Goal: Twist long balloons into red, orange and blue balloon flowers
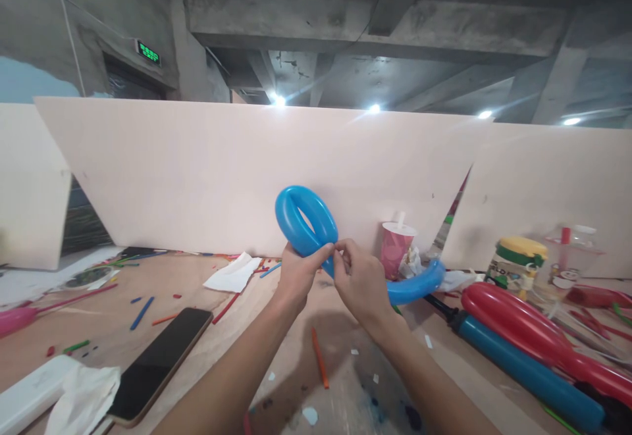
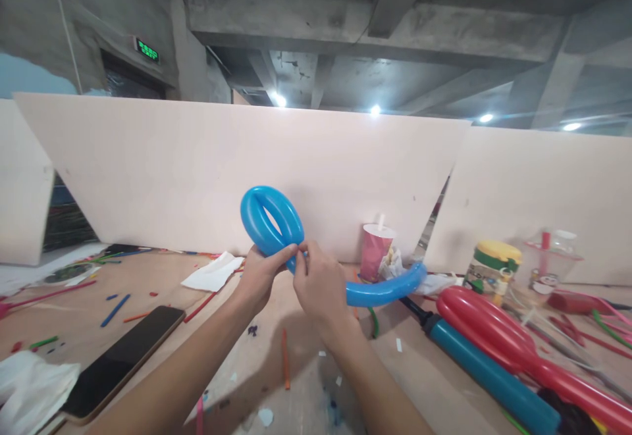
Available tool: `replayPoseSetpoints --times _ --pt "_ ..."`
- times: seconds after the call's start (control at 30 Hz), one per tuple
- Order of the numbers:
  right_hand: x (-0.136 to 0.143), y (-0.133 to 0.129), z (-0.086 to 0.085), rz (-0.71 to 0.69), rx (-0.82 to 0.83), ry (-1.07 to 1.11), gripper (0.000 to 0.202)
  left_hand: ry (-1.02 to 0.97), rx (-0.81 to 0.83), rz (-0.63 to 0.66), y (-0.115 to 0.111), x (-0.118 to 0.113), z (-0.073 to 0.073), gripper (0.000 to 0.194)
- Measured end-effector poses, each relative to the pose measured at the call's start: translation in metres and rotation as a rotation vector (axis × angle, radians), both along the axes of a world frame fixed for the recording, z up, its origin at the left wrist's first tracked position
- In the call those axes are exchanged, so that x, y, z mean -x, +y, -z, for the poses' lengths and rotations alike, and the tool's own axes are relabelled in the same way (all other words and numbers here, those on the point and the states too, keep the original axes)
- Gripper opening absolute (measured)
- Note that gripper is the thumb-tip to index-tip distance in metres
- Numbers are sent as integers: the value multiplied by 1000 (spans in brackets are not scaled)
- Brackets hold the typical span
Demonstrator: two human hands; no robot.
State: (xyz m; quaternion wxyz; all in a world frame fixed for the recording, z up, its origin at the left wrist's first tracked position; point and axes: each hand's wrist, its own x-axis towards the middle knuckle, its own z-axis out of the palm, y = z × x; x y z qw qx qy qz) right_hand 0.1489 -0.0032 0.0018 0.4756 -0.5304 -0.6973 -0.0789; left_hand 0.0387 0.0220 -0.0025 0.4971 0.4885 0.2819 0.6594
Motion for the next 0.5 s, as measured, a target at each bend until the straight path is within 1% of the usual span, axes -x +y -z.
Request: replayPoseSetpoints --times 0.07,0.13,0.23,0.33,0.43,0.5 --pt "4 -2 -1 -34 27 91 13 -21 0 -45 -2 0 -2 29" --pt "10 -4 0 -72 52 164 14 -58 41 -80 -2 0 -4 28" --pt "19 -5 5 -89 71 175 14 -101 81 -111 -2 1 -5 28" --pt "24 -4 12 -58 22 115 13 -146 79 -149 -3 0 -5 28" --pt "24 -3 15 19 -106 -40 15 -197 111 -170 -5 -3 -4 29" --pt "24 -2 17 43 -192 -131 16 -213 133 -176 -5 -5 -3 29"
